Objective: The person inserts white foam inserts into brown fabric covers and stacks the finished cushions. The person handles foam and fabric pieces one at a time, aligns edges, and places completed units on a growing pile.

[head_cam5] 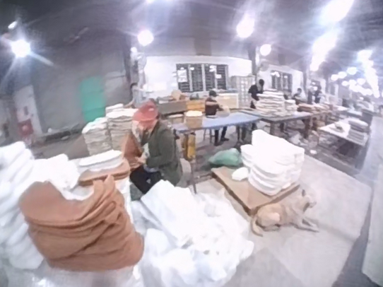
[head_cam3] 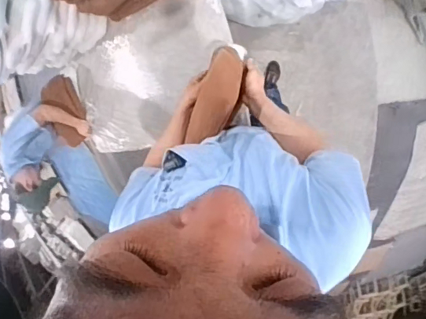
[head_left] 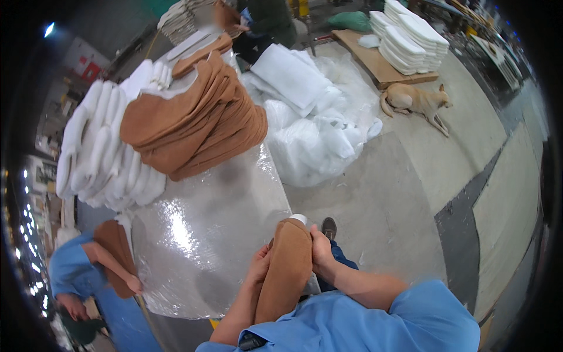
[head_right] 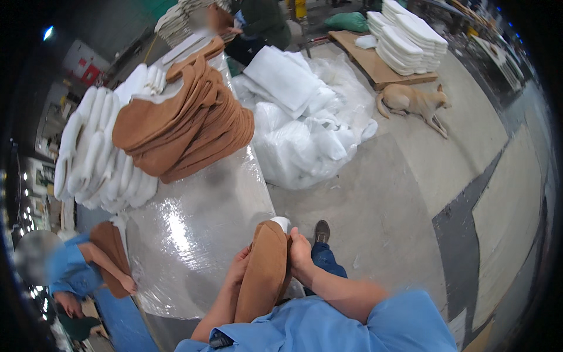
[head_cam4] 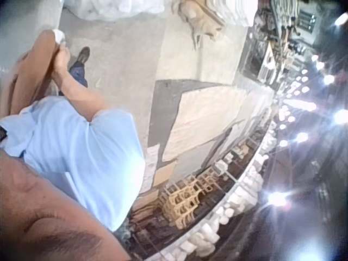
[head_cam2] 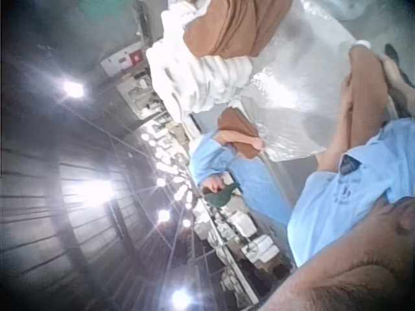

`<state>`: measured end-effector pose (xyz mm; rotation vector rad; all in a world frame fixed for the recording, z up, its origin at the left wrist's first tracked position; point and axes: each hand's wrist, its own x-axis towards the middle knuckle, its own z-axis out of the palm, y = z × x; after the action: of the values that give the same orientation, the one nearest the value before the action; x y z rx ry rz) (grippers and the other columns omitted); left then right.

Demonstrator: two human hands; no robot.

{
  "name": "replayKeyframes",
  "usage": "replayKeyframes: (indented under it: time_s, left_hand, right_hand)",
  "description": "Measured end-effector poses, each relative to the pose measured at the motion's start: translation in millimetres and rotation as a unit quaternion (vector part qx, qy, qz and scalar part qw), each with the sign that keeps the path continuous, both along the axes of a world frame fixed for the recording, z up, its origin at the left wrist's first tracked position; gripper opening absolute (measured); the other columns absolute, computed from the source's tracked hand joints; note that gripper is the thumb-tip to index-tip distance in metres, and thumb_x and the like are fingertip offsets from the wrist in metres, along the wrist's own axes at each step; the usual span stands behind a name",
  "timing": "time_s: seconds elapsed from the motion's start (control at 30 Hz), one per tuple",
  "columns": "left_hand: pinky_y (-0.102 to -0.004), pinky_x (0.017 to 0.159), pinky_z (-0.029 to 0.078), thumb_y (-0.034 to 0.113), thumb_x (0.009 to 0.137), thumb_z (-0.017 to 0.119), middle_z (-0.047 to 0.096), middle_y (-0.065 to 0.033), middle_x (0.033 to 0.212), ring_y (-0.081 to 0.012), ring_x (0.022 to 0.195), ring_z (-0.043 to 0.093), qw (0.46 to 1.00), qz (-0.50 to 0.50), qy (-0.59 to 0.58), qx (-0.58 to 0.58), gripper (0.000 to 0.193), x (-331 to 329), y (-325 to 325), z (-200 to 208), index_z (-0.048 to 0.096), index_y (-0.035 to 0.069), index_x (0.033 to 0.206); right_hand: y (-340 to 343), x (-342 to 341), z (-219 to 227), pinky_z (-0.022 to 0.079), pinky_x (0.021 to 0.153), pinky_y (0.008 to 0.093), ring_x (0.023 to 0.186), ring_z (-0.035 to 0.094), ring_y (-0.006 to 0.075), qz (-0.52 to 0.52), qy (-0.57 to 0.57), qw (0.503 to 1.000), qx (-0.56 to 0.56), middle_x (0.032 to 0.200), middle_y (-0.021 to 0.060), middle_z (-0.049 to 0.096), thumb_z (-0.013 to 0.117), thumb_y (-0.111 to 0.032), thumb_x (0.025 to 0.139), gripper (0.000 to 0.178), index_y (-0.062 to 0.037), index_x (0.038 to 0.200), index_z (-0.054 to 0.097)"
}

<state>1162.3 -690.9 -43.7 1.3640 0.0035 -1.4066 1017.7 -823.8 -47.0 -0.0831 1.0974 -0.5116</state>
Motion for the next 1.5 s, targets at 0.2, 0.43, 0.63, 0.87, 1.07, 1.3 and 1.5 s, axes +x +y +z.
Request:
replayKeyframes:
  time_s: [0.2,0.43,0.63,0.87,1.07,1.3,1.5]
  left_hand:
    - [-0.0269,0.076,0.059,0.026,0.105,0.069,0.076,-0.0019,0.105,-0.0094,0.089,0.071,0.997,-0.006,0.068,0.030,0.028,1.0,-2.4,1.5,0.071,0.004,0.122]
    - [-0.0253,0.074,0.055,0.029,0.109,0.063,0.073,0.0014,0.096,-0.0066,0.084,0.066,0.994,-0.051,0.081,0.049,0.029,6.2,-24.7,14.4,0.073,0.003,0.116]
    - [-0.0284,0.072,0.048,0.023,0.110,0.058,0.064,0.0004,0.081,-0.0089,0.077,0.054,0.965,-0.050,-0.254,0.048,0.024,-10.7,-36.0,-10.7,0.069,0.002,0.104]
    - [-0.0379,0.066,0.047,0.024,0.107,0.060,0.061,-0.0160,0.074,-0.0236,0.068,0.056,0.950,-0.019,-0.308,0.055,0.028,-20.1,-59.5,-16.0,0.063,0.000,0.094]
    - [-0.0417,0.062,0.046,0.023,0.106,0.061,0.060,-0.0213,0.074,-0.0337,0.064,0.056,0.940,-0.067,-0.327,0.074,0.028,-12.1,-79.3,-13.7,0.060,0.000,0.091]
    - [-0.0446,0.061,0.046,0.025,0.106,0.061,0.060,-0.0222,0.074,-0.0413,0.066,0.059,0.923,-0.062,-0.372,0.076,0.027,-7.5,-88.7,-11.1,0.060,0.002,0.092]
    - [-0.0484,0.062,0.046,0.025,0.106,0.061,0.061,-0.0222,0.076,-0.0445,0.070,0.060,0.894,-0.095,-0.433,0.059,0.026,-15.4,-90.1,-9.3,0.059,0.003,0.092]
  right_hand:
    - [-18.3,6.2,3.2,0.055,0.076,0.0402,0.084,0.066,0.0211,0.060,0.029,0.997,-0.032,0.098,0.0096,0.071,0.049,-0.048,0.112,0.050,-0.0013,0.111,0.066]
    - [-22.8,2.7,-16.8,0.054,0.076,0.0392,0.084,0.065,0.0201,0.090,0.021,0.995,-0.030,0.097,0.0083,0.071,0.051,-0.046,0.111,0.047,-0.0019,0.111,0.067]
    - [-14.1,-15.5,-37.4,0.054,0.076,0.0384,0.084,0.065,0.0192,0.114,0.017,0.993,-0.019,0.096,0.0071,0.070,0.054,-0.044,0.110,0.044,-0.0024,0.111,0.068]
    - [-4.9,-43.1,-55.9,0.054,0.076,0.0375,0.085,0.064,0.0182,0.140,0.025,0.990,-0.002,0.095,0.0058,0.070,0.056,-0.042,0.109,0.041,-0.0030,0.111,0.069]
    - [-0.4,-51.5,-67.9,0.054,0.076,0.0367,0.085,0.063,0.0174,0.133,0.035,0.990,0.002,0.094,0.0047,0.070,0.058,-0.040,0.108,0.038,-0.0035,0.111,0.069]
    - [4.2,-56.9,-87.7,0.054,0.076,0.0357,0.085,0.063,0.0164,0.164,0.039,0.986,0.000,0.093,0.0034,0.069,0.061,-0.038,0.107,0.035,-0.0041,0.111,0.070]
    - [17.3,-58.7,-98.5,0.053,0.076,0.0349,0.085,0.062,0.0156,0.200,0.053,0.977,-0.049,0.093,0.0023,0.069,0.063,-0.036,0.107,0.033,-0.0046,0.111,0.071]
